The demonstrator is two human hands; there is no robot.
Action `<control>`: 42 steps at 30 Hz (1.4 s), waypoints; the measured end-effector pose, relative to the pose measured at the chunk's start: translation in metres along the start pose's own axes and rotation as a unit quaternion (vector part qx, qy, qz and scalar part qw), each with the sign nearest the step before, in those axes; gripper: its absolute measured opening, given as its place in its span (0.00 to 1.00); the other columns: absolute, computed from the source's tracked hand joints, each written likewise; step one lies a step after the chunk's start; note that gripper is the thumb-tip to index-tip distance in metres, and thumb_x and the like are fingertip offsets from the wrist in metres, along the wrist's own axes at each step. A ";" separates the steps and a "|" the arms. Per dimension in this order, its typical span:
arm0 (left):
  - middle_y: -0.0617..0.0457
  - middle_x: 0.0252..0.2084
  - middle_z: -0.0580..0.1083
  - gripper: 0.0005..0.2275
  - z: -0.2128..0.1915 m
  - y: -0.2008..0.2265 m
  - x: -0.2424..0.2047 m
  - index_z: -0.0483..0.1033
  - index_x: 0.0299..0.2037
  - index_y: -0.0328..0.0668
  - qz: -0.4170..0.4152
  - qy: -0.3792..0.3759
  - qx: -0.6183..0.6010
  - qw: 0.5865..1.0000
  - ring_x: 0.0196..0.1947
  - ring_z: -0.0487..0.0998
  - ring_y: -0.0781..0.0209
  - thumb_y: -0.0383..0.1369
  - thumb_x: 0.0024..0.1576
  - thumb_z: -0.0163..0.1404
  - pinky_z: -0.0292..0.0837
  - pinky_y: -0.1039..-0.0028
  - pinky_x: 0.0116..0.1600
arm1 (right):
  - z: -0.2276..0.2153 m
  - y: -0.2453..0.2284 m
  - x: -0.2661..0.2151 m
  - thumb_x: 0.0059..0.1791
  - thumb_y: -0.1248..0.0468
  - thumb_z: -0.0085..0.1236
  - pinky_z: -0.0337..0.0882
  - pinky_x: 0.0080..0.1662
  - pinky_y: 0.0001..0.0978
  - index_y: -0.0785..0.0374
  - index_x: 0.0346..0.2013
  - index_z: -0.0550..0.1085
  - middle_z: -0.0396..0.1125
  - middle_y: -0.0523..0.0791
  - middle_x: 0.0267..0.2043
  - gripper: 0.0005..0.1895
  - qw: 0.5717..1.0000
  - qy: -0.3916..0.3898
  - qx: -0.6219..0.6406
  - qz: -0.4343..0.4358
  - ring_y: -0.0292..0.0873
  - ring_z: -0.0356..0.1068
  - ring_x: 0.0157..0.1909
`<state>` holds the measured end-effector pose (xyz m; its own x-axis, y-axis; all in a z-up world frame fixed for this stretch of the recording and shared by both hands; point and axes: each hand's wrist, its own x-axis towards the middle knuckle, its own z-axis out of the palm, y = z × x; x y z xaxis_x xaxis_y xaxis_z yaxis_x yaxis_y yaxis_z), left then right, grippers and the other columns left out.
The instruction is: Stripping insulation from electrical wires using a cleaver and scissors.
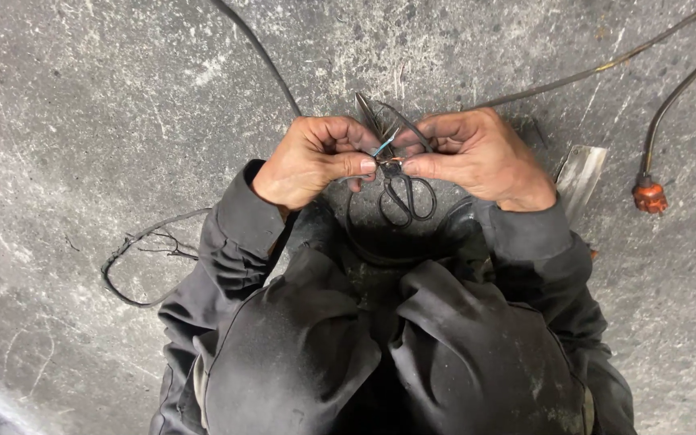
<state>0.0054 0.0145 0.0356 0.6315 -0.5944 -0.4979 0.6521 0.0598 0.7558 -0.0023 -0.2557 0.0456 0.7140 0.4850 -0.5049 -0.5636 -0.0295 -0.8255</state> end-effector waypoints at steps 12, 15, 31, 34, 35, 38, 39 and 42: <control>0.51 0.40 0.80 0.10 0.001 0.000 0.002 0.78 0.51 0.31 -0.013 -0.030 0.023 0.999 0.37 0.79 0.68 0.22 0.60 0.57 0.79 0.77 0.43 | -0.001 -0.003 0.007 0.50 0.67 0.64 0.72 0.43 0.24 0.67 0.47 0.80 0.74 0.40 0.38 0.11 0.992 -0.033 -0.119 -0.039 0.31 0.72 0.41; 0.51 0.39 0.79 0.10 -0.001 -0.003 0.003 0.79 0.50 0.31 -0.028 -0.017 0.030 0.999 0.36 0.79 0.69 0.22 0.59 0.58 0.78 0.78 0.40 | 0.001 0.001 0.009 0.50 0.66 0.64 0.72 0.39 0.25 0.67 0.50 0.79 0.74 0.41 0.37 0.14 0.982 -0.028 -0.177 -0.058 0.32 0.72 0.38; 0.51 0.35 0.80 0.07 -0.016 -0.010 0.010 0.81 0.46 0.31 -0.065 -0.033 0.077 0.994 0.31 0.79 0.69 0.23 0.59 0.57 0.78 0.78 0.36 | -0.005 -0.005 0.003 0.51 0.63 0.62 0.72 0.39 0.39 0.65 0.50 0.80 0.75 0.49 0.38 0.14 0.926 -0.023 -0.353 -0.129 0.47 0.75 0.36; 0.51 0.36 0.80 0.08 -0.020 -0.008 0.008 0.80 0.47 0.31 -0.076 -0.023 0.072 0.994 0.32 0.80 0.68 0.23 0.59 0.57 0.78 0.77 0.36 | -0.011 -0.001 0.000 0.51 0.64 0.61 0.71 0.37 0.37 0.63 0.51 0.80 0.75 0.47 0.40 0.14 0.921 0.006 -0.375 -0.109 0.45 0.72 0.32; 0.50 0.36 0.81 0.08 -0.023 -0.008 0.008 0.80 0.48 0.32 -0.078 -0.017 0.062 0.995 0.32 0.81 0.67 0.23 0.59 0.56 0.79 0.77 0.36 | -0.013 0.000 -0.001 0.52 0.65 0.60 0.69 0.34 0.36 0.60 0.52 0.80 0.75 0.45 0.40 0.14 0.917 0.030 -0.389 -0.077 0.43 0.69 0.27; 0.49 0.36 0.80 0.07 -0.026 -0.003 0.004 0.79 0.47 0.30 -0.048 0.024 0.079 0.995 0.33 0.81 0.65 0.22 0.60 0.56 0.80 0.76 0.37 | -0.018 0.013 -0.010 0.53 0.69 0.58 0.73 0.38 0.32 0.61 0.53 0.80 0.74 0.46 0.50 0.14 0.909 0.050 -0.379 -0.166 0.38 0.70 0.33; 0.49 0.36 0.80 0.07 -0.025 -0.002 0.004 0.79 0.47 0.30 -0.049 0.025 0.079 0.995 0.33 0.81 0.65 0.22 0.60 0.56 0.80 0.76 0.37 | -0.016 0.015 -0.011 0.53 0.69 0.58 0.73 0.38 0.32 0.61 0.53 0.80 0.74 0.46 0.50 0.14 0.910 0.049 -0.378 -0.166 0.38 0.70 0.33; 0.50 0.38 0.80 0.07 -0.022 0.000 0.006 0.79 0.47 0.30 -0.018 0.036 0.088 0.995 0.35 0.81 0.65 0.22 0.61 0.55 0.79 0.76 0.38 | -0.010 0.016 -0.013 0.53 0.72 0.58 0.74 0.41 0.33 0.63 0.53 0.80 0.73 0.48 0.54 0.15 0.887 0.068 -0.403 -0.214 0.40 0.72 0.39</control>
<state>0.0187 0.0289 0.0235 0.6412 -0.5344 -0.5507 0.5956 -0.1060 0.7963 -0.0169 -0.2712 0.0362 0.8658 0.4935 -0.0827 0.2117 -0.5110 -0.8331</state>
